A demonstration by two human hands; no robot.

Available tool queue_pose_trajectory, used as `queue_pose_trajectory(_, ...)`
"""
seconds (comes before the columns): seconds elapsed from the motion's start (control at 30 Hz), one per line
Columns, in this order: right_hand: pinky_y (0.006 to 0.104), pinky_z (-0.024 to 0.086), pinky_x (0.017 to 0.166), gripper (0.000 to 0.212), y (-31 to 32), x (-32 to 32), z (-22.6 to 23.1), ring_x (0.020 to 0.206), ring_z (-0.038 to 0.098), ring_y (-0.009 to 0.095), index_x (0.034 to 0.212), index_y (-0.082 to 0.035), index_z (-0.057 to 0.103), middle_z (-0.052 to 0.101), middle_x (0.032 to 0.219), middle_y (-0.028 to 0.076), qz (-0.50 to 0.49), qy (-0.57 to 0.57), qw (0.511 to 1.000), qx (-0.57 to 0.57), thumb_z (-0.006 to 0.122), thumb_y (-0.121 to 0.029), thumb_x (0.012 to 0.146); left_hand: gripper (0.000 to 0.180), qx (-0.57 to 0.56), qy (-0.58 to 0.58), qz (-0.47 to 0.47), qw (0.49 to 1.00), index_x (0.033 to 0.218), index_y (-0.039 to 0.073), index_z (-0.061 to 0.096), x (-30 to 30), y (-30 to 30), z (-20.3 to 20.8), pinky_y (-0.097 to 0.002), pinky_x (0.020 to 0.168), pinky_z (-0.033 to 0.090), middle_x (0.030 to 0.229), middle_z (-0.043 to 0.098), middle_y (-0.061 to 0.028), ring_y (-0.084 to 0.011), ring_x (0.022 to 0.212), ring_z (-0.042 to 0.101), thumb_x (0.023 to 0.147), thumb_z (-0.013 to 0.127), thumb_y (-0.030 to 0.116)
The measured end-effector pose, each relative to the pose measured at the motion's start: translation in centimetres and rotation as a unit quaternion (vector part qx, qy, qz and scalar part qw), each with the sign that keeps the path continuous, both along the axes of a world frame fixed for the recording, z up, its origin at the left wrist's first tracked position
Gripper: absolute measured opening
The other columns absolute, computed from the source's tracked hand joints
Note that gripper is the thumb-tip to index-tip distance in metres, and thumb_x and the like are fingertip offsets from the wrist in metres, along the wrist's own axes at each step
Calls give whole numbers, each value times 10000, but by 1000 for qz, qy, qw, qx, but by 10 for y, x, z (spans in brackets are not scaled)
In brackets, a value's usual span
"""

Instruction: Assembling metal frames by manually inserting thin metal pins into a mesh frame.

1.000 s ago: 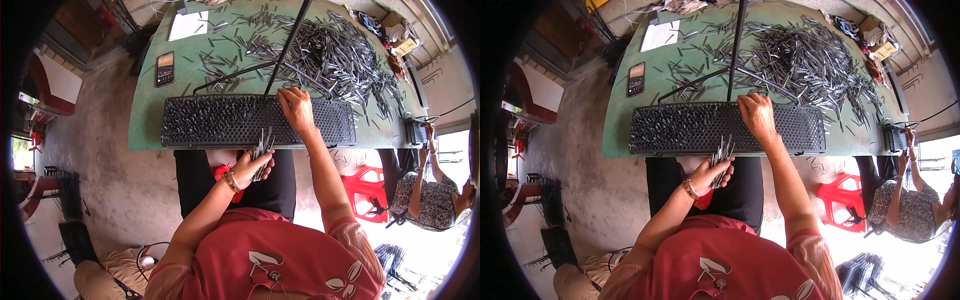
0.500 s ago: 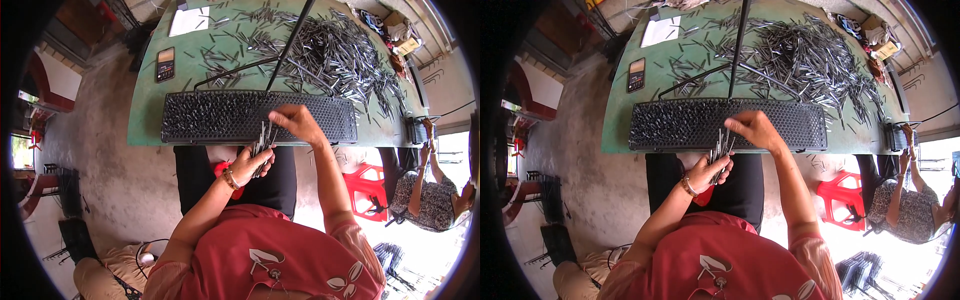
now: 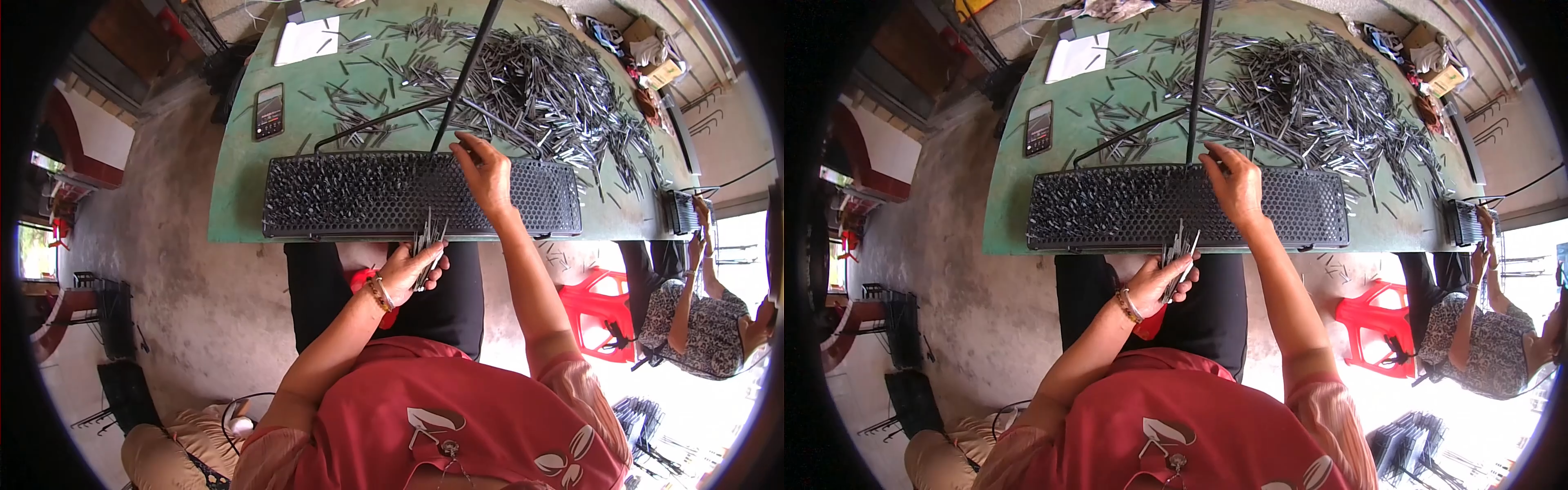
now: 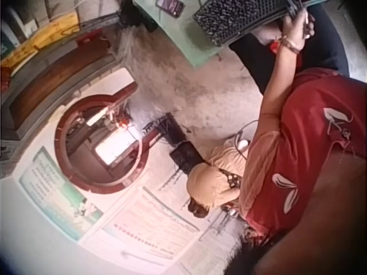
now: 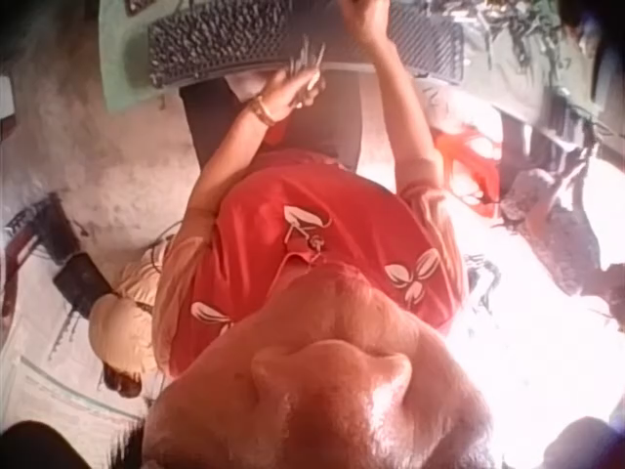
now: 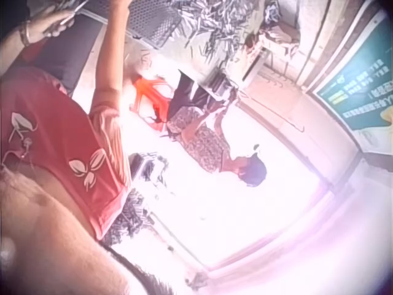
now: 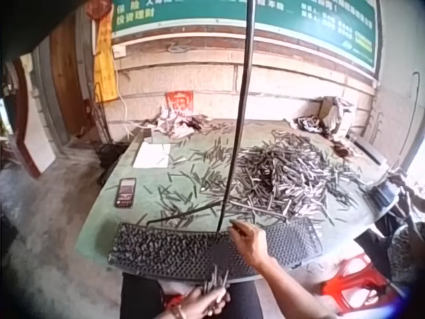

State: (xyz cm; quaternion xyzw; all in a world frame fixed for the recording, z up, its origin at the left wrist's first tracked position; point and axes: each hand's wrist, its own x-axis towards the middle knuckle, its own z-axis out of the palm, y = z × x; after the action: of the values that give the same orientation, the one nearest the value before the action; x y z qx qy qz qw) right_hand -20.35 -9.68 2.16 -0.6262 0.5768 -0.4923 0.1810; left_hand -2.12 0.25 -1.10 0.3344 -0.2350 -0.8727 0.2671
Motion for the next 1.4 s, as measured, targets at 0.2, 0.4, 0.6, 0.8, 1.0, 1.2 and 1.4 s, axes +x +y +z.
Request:
queue_pose_trajectory(0.2, 309, 490, 659, 261, -7, 2, -12, 738, 627, 252, 1046, -60, 648, 667, 892, 121, -1, 141, 987, -73, 674, -115, 792, 271, -7, -46, 5, 999, 1089, 60, 535, 4, 1, 1, -196, 439, 373, 787, 583, -52, -69, 577, 490, 931, 530, 280)
queue_pose_trajectory(0.4, 343, 459, 708, 229, -7, 4, -21, 756, 606, 264, 1005, -60, 658, 649, 862, 111, 3, 173, 981, -83, 675, -129, 788, 302, -31, -32, 3, 999, 1130, 62, 517, 6, 3, 0, -199, 421, 362, 788, 579, -55, -72, 559, 485, 936, 518, 293)
queue_pose_trajectory(0.6, 359, 457, 711, 171, 4, 5, -14, 777, 586, 291, 935, -35, 666, 599, 861, 106, 5, 265, 953, -144, 667, -116, 785, 302, -71, -30, -1, 997, 1146, 65, 501, 8, 2, 2, -196, 420, 365, 787, 573, -51, -67, 560, 481, 941, 508, 287)
queue_pose_trajectory(0.8, 280, 473, 651, 290, 40, 10, 20, 743, 600, 151, 903, 19, 679, 644, 827, 97, 189, -32, 967, 169, 699, -256, 811, 250, -105, -17, 10, 994, 1138, 90, 485, 7, 1, 6, -194, 427, 370, 790, 567, -42, -62, 557, 475, 953, 486, 259)
queue_pose_trajectory(1.0, 249, 462, 651, 249, 38, -3, 20, 715, 570, 90, 925, 28, 657, 656, 776, 58, 121, -99, 968, 197, 671, -205, 838, 244, -94, 0, 12, 995, 1131, 86, 495, 4, 3, 0, -196, 435, 371, 800, 569, -46, -64, 564, 476, 950, 495, 250)
queue_pose_trajectory(1.2, 248, 470, 659, 170, 12, -3, 15, 690, 596, 120, 928, 19, 635, 658, 776, 93, -2, -43, 998, 36, 619, -135, 858, 276, 2, 3, 24, 1000, 1116, 65, 525, 5, 3, -3, -199, 457, 377, 809, 571, -48, -68, 589, 494, 936, 524, 274)
queue_pose_trajectory(1.4, 267, 474, 647, 124, -2, 3, -4, 678, 600, 160, 916, 8, 631, 649, 809, 102, 11, 31, 999, -23, 626, -89, 839, 265, 7, 5, 24, 1000, 1116, 66, 521, 7, 3, -2, -203, 473, 386, 813, 569, -43, -69, 605, 495, 916, 563, 234)
